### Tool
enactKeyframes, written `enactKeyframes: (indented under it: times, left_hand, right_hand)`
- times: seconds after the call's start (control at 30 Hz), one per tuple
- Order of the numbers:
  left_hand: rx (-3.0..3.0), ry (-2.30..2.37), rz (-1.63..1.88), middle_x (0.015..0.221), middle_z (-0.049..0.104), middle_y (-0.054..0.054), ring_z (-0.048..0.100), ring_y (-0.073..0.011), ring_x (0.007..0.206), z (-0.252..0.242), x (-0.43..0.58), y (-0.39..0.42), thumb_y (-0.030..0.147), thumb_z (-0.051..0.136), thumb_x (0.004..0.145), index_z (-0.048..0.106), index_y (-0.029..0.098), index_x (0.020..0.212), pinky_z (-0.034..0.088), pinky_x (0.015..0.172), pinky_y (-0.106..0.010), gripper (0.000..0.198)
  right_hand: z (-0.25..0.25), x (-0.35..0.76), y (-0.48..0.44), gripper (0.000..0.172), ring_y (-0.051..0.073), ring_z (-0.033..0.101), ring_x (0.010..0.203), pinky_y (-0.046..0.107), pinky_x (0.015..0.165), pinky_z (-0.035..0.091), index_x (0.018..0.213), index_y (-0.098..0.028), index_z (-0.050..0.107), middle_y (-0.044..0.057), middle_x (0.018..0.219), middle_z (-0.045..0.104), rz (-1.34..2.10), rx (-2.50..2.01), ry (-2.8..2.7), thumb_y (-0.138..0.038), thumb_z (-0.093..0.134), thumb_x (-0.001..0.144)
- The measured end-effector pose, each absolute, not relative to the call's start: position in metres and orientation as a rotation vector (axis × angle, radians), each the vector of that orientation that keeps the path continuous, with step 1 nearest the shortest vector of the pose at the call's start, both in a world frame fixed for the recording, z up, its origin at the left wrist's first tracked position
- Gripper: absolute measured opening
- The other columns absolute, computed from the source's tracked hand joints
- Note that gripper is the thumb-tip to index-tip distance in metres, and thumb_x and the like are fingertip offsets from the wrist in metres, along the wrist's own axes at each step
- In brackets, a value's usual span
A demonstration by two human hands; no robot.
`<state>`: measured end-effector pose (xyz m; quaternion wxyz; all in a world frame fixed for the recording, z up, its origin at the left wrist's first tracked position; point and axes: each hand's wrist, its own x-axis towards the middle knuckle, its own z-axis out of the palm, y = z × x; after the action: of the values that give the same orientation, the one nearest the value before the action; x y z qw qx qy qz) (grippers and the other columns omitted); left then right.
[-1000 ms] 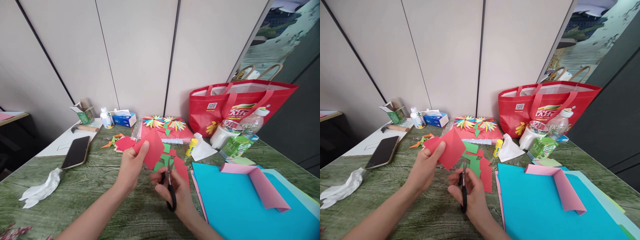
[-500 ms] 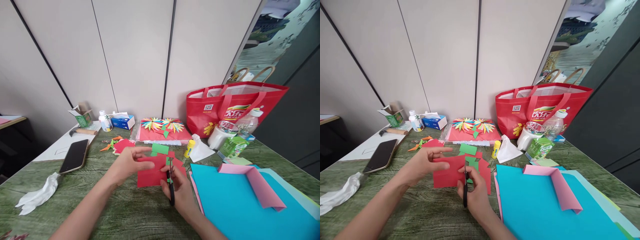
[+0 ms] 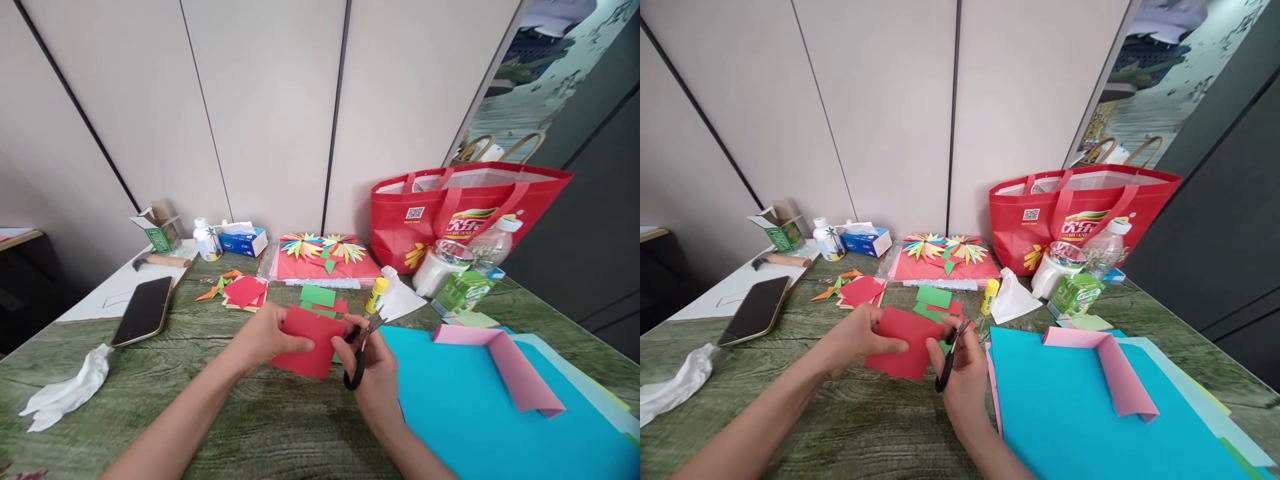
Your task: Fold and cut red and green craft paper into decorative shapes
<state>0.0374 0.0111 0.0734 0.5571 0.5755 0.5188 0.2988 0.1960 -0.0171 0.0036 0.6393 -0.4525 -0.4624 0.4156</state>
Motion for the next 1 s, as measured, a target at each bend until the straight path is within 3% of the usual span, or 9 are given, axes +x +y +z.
enactKeyframes:
  times: [0.17,0.27,0.4,0.5,0.6,0.7,0.83,1.0]
  left_hand:
    - [1.101,1.188,1.448,0.079,0.071,-0.005,0.062,-0.0167,0.065,0.084,0.036,0.013,0.032,0.071,0.062,0.067,0.013,0.082,0.049,0.059,-0.026,0.028]
    - [1.008,1.089,1.585,0.082,0.07,-0.006,0.063,-0.0181,0.071,0.089,0.041,0.01,0.035,0.068,0.066,0.066,0.013,0.089,0.049,0.064,-0.028,0.032]
    - [1.02,1.038,1.414,0.076,0.07,-0.006,0.062,-0.0182,0.066,0.084,0.05,0.004,0.038,0.066,0.068,0.066,0.012,0.088,0.049,0.061,-0.028,0.032]
    - [1.069,1.019,1.252,0.075,0.069,-0.005,0.061,-0.0171,0.063,0.079,0.055,0.0,0.037,0.066,0.068,0.067,0.013,0.087,0.049,0.062,-0.029,0.031]
    - [1.131,1.015,1.092,0.076,0.069,-0.004,0.06,-0.0164,0.063,0.077,0.057,-0.003,0.037,0.066,0.067,0.067,0.014,0.087,0.048,0.06,-0.028,0.031]
    - [1.23,1.045,0.897,0.068,0.067,-0.002,0.058,-0.0143,0.058,0.077,0.054,-0.002,0.038,0.068,0.064,0.069,0.013,0.077,0.043,0.054,-0.023,0.028]
    - [1.292,1.124,0.745,0.06,0.065,-0.001,0.054,-0.0113,0.051,0.079,0.046,0.002,0.035,0.07,0.061,0.07,0.014,0.068,0.039,0.048,-0.021,0.023]
    - [1.422,1.116,0.673,0.059,0.066,0.0,0.056,-0.0127,0.052,0.08,0.045,0.002,0.035,0.067,0.064,0.07,0.015,0.067,0.041,0.048,-0.021,0.02]
  right_hand:
    - [0.0,0.194,-0.02,0.04,0.019,0.057,0.081,0.033,0.073,0.044,0.107,-0.02,0.05,0.006,0.086,0.061,1.255,-0.886,-1.244,-0.037,0.064,0.074]
    - [-0.002,0.191,-0.027,0.037,0.016,0.055,0.072,0.028,0.067,0.043,0.104,-0.019,0.052,0.003,0.078,0.06,1.468,-0.743,-1.389,-0.036,0.065,0.074]
    - [0.002,0.188,-0.033,0.034,0.014,0.053,0.072,0.026,0.066,0.041,0.101,-0.019,0.052,0.002,0.078,0.058,1.517,-0.672,-1.41,-0.035,0.065,0.074]
    - [0.005,0.189,-0.03,0.03,0.015,0.052,0.071,0.025,0.063,0.04,0.095,-0.02,0.052,0.002,0.078,0.056,1.307,-0.787,-1.304,-0.035,0.064,0.074]
    - [0.006,0.192,-0.025,0.027,0.012,0.045,0.059,0.022,0.052,0.036,0.087,-0.019,0.053,-0.002,0.067,0.049,1.108,-0.949,-1.215,-0.036,0.066,0.07]
    - [0.006,0.194,-0.022,0.027,0.011,0.04,0.054,0.021,0.048,0.033,0.081,-0.019,0.053,-0.003,0.063,0.046,1.014,-1.024,-1.154,-0.036,0.069,0.067]
    - [0.006,0.194,-0.021,0.028,0.013,0.046,0.059,0.023,0.052,0.036,0.082,-0.019,0.054,-0.001,0.07,0.052,0.967,-1.055,-1.15,-0.037,0.068,0.066]
    - [0.005,0.196,-0.021,0.026,0.015,0.052,0.068,0.024,0.058,0.041,0.088,-0.02,0.055,0.002,0.082,0.057,0.918,-1.054,-1.159,-0.034,0.067,0.069]
